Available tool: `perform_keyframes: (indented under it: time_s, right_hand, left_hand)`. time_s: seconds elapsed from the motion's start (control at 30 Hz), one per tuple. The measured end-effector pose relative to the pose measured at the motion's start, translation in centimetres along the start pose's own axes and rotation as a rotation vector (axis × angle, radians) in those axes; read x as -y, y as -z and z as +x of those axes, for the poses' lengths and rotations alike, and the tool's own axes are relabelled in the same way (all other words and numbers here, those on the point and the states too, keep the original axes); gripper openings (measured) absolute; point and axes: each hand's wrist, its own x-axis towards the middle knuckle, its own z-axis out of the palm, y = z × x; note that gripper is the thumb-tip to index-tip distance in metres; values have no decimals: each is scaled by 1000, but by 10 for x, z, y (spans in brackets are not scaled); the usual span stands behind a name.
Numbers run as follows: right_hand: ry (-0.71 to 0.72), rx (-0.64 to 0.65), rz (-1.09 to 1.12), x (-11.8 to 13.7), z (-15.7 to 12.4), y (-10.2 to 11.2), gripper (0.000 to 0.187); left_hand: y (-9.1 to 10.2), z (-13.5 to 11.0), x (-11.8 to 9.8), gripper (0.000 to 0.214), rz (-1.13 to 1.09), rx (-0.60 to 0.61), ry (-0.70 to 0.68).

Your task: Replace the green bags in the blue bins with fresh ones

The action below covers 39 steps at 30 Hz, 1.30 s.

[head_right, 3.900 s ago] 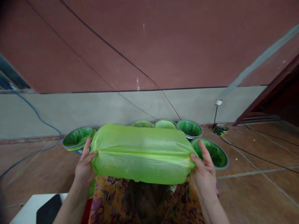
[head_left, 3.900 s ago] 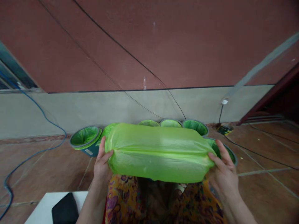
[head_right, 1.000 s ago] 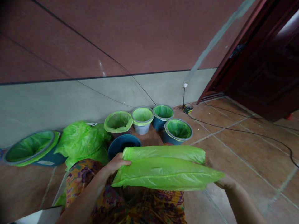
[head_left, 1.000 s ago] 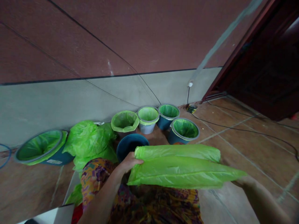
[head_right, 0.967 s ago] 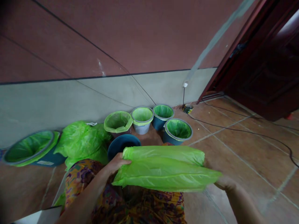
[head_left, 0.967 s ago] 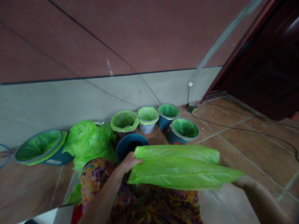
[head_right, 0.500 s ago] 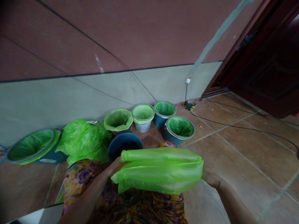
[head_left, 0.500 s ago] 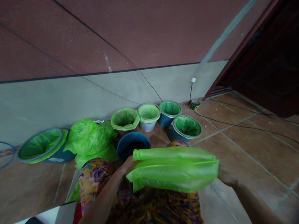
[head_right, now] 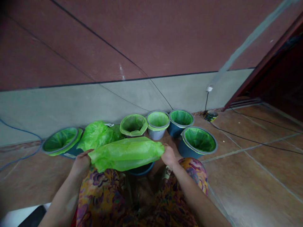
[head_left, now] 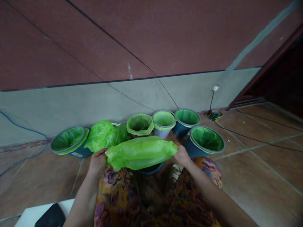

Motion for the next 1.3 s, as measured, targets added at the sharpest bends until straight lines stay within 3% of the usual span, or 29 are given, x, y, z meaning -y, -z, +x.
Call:
perform_keyframes:
  time_s: [0.03, 0.1, 0.2, 0.27, 0.43, 0.6, 0.7, 0.8, 0.93, 1.03, 1.17, 1.23, 1.3]
  right_hand:
    - [-25, 47, -197, 0, 10, -25, 23]
    - [-89, 139, -515, -5, 23, -66, 50]
    - [-205, 200, -703, -16, 28, -99, 67]
    - [-220, 225, -688, -23, 29, -104, 61]
    - [-156, 262, -502, -28, 30, -98, 42]
    - [-188, 342, -359, -43, 28, -117, 45]
    - [-157, 372, -438, -55, 27, -128, 37]
    - [-173, 342, -514, -61, 30, -127, 23]
    - [-260, 348, -533, -58, 40, -95, 17]
    - [-289, 503, -446, -55, 41, -61, 14]
    - [-358, 758, -305, -48, 33, -35, 29]
    - [-349, 773, -256, -43, 31, -35, 41]
    - [-292, 683, -224, -37, 34, -42, 50]
  left_hand:
    - [3, 3, -1, 20, 135, -40, -35]
    - [1, 5, 1, 22, 418, -53, -123]
    - [-26, 5, 20, 26, 629, 59, -234]
    - [-54, 6, 44, 28, 642, 162, -243]
    - [-122, 3, 110, 27, 457, 537, -41]
    - [-152, -2, 144, 31, 463, 620, 29]
    - [-155, 3, 153, 25, 572, 606, 26]
    - [-149, 13, 156, 22, 641, 563, 17]
    - [-132, 38, 144, 31, 795, 391, -53]
    - [-120, 61, 128, 37, 1001, 287, -231]
    - [-114, 73, 107, 37, 1035, 335, -346]
    - [-115, 64, 101, 44, 1039, 358, -472]
    - [-119, 47, 99, 50, 1031, 371, -587]
